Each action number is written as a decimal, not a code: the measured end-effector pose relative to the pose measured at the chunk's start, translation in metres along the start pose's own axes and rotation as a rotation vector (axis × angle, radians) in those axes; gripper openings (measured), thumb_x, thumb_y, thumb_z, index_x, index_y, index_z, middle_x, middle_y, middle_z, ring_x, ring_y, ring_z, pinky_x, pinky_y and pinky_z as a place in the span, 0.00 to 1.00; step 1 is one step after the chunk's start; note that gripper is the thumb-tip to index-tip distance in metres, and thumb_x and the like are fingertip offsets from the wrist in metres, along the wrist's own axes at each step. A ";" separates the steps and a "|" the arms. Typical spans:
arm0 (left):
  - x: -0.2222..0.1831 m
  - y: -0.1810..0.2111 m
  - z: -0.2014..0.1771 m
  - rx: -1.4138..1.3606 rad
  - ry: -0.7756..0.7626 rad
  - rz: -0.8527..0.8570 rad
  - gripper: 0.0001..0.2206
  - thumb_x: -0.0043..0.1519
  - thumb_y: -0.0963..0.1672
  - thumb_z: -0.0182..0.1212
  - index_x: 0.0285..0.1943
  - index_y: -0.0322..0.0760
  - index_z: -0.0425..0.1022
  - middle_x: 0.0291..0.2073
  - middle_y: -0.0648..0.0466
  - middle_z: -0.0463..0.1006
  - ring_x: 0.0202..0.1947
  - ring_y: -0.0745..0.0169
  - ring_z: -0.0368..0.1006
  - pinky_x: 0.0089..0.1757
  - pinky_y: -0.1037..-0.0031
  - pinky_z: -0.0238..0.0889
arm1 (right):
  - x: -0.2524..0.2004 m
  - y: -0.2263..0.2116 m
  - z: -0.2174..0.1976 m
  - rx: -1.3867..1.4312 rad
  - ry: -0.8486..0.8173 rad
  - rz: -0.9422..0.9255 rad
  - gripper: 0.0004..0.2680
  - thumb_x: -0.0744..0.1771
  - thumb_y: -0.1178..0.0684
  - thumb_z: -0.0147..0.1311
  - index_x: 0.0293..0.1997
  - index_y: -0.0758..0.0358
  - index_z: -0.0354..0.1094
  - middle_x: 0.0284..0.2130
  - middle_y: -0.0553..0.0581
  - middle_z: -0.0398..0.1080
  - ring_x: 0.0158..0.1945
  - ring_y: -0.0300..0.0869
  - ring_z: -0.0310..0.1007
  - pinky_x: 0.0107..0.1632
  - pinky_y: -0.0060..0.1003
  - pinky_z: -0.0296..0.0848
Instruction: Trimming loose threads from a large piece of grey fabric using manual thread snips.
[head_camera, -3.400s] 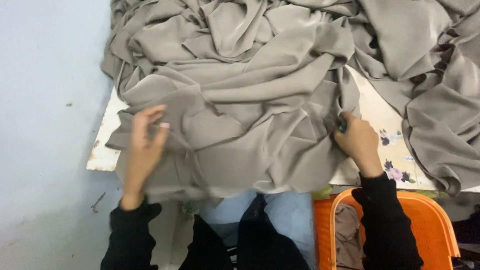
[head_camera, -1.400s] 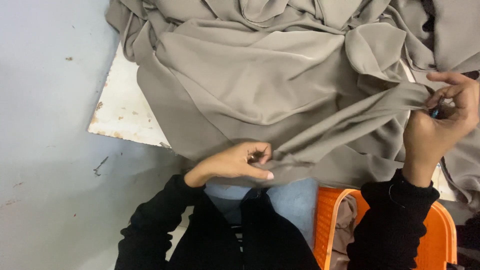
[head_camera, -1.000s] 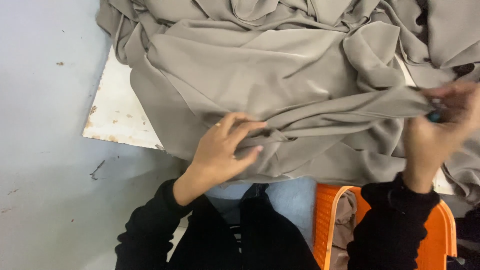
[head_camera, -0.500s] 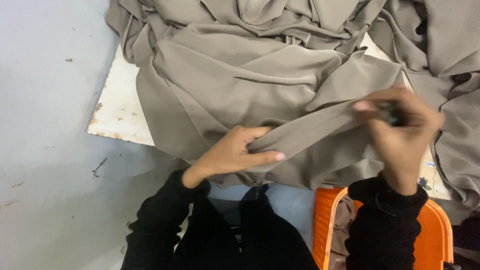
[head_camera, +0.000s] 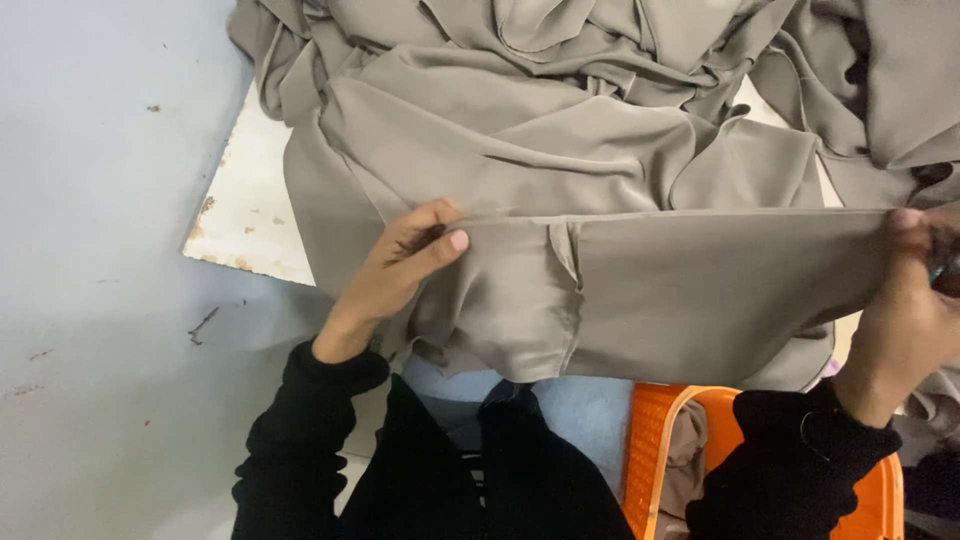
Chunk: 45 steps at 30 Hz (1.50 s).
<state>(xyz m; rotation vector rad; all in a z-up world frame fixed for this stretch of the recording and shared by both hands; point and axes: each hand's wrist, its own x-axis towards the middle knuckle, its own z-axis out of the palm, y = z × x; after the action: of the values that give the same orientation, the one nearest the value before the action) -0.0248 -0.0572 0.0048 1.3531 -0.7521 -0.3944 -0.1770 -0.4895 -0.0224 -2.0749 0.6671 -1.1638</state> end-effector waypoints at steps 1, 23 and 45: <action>0.001 -0.005 0.005 0.001 -0.002 0.002 0.10 0.70 0.47 0.53 0.35 0.46 0.66 0.30 0.65 0.61 0.33 0.74 0.58 0.40 0.81 0.52 | -0.001 0.007 -0.002 0.001 0.003 -0.001 0.06 0.77 0.51 0.63 0.53 0.61 0.77 0.49 0.49 0.77 0.54 0.34 0.74 0.60 0.34 0.73; 0.036 -0.009 0.065 -0.110 0.089 -0.310 0.24 0.62 0.51 0.58 0.65 0.43 0.62 0.36 0.54 0.79 0.35 0.71 0.77 0.46 0.79 0.70 | -0.027 -0.001 -0.015 0.060 -0.281 0.107 0.04 0.74 0.62 0.62 0.46 0.62 0.69 0.39 0.47 0.66 0.45 0.32 0.58 0.52 0.28 0.56; 0.016 -0.048 0.103 -0.709 0.060 -0.369 0.14 0.71 0.41 0.49 0.64 0.37 0.54 0.16 0.51 0.74 0.21 0.60 0.75 0.36 0.78 0.69 | -0.090 -0.088 0.011 0.159 -0.411 -0.044 0.08 0.71 0.59 0.59 0.54 0.67 0.63 0.47 0.60 0.70 0.51 0.45 0.73 0.55 0.34 0.73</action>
<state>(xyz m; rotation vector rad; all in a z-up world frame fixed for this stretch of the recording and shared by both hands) -0.0764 -0.1524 -0.0340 0.8139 -0.2546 -0.8208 -0.2004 -0.3659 -0.0086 -2.1095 0.3233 -0.7487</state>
